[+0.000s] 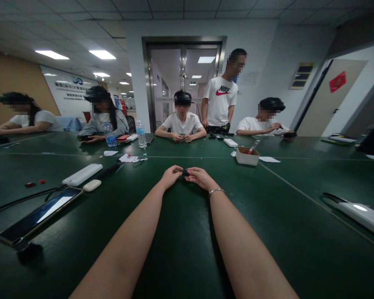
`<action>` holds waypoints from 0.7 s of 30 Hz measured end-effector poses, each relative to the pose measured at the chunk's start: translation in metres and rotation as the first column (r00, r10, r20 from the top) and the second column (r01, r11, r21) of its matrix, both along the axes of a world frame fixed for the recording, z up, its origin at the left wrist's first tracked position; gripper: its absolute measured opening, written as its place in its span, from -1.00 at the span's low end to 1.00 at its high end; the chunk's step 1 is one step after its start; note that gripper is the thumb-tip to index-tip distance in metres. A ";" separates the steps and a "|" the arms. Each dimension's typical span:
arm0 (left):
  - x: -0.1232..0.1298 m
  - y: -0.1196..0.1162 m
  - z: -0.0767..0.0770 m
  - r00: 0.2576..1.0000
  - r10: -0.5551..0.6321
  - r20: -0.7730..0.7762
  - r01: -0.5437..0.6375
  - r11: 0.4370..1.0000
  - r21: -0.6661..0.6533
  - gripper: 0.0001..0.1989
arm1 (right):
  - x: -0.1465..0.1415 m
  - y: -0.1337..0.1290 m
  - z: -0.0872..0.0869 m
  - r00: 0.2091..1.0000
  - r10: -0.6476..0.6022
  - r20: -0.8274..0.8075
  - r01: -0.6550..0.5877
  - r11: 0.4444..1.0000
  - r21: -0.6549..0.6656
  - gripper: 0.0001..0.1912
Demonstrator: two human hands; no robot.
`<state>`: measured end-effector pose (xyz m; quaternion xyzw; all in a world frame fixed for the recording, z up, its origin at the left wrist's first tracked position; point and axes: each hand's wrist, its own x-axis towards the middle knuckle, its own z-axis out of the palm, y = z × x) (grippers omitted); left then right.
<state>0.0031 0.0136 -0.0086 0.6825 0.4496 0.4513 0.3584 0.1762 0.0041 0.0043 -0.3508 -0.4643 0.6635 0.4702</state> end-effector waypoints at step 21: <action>0.000 0.000 0.001 0.999 -0.014 0.045 0.016 0.999 -0.041 -0.78 | 0.001 0.002 -0.001 1.000 0.003 -0.012 -0.003 1.000 -0.015 -0.92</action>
